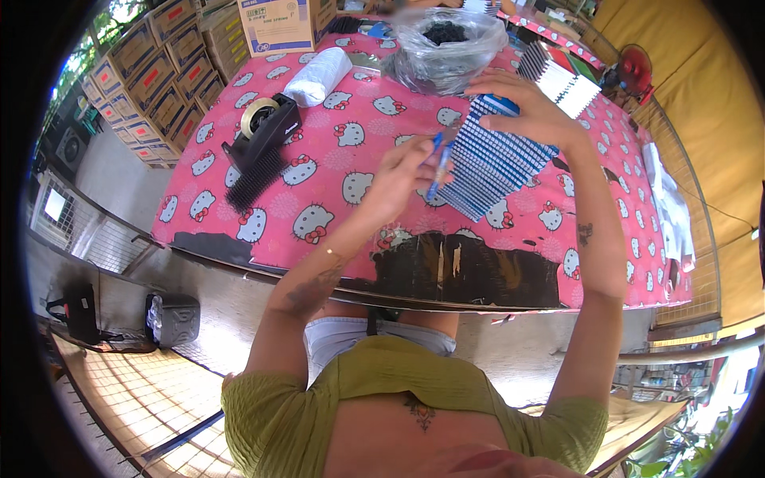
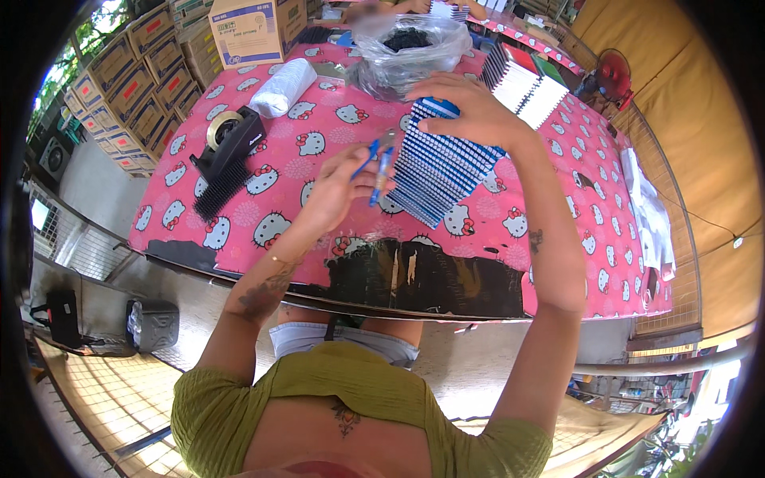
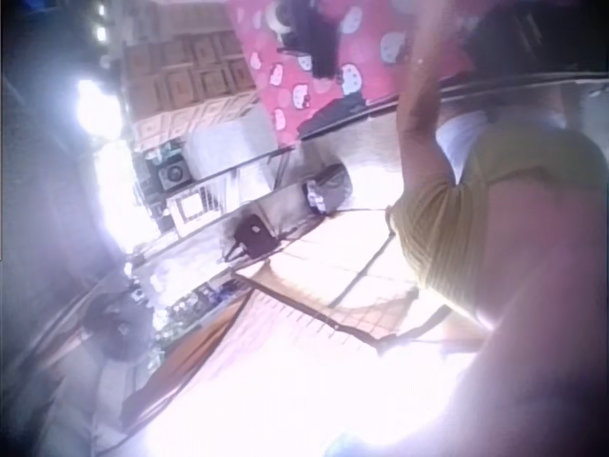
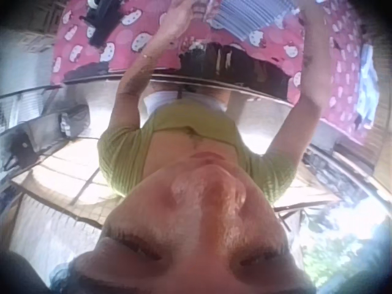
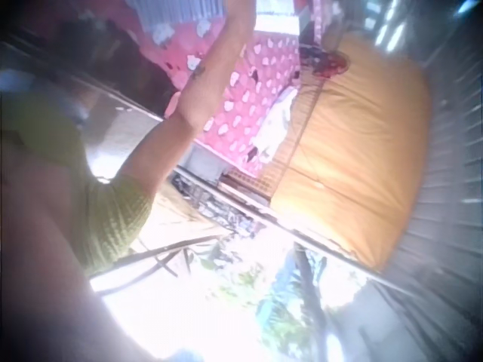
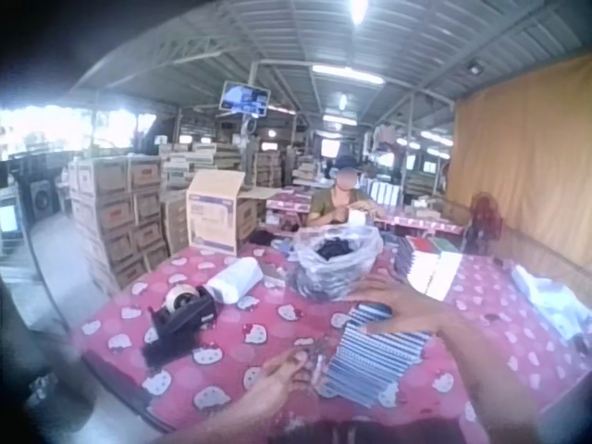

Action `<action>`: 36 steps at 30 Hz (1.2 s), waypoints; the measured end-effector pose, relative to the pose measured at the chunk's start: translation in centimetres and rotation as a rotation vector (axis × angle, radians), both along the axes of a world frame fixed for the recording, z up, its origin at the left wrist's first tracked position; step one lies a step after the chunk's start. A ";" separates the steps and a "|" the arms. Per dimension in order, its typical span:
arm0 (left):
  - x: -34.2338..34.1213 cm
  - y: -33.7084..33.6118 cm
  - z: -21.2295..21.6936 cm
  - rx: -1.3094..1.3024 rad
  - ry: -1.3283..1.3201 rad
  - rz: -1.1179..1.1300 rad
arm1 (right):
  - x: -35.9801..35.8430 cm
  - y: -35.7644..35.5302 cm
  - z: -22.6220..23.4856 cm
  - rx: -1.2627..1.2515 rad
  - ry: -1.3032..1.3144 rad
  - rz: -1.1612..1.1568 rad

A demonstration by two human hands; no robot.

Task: The person trims the excess spiral binding from a stack of notebooks using scissors.

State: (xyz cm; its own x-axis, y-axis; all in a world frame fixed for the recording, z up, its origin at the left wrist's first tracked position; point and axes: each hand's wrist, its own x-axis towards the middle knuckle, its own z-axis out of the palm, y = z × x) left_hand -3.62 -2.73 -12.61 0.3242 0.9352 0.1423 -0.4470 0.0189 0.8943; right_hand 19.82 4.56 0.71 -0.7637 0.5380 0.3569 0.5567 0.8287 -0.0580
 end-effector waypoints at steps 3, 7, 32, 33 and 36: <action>1.7 0.8 0.6 0.005 -0.082 -0.034 | -0.7 0.0 0.2 -0.160 0.063 0.045; 2.9 1.0 1.1 -0.031 -0.157 -0.029 | -0.4 -0.1 -0.2 -0.125 0.067 0.038; 2.9 0.6 1.2 0.169 0.224 0.204 | -0.5 -0.4 -0.1 -0.084 0.010 -0.002; 2.9 0.5 1.2 0.306 0.406 0.300 | -0.5 -0.3 -0.3 -0.072 0.010 -0.002; 2.7 0.5 0.9 0.172 0.224 0.183 | -0.5 -0.3 -0.2 -0.064 0.008 -0.009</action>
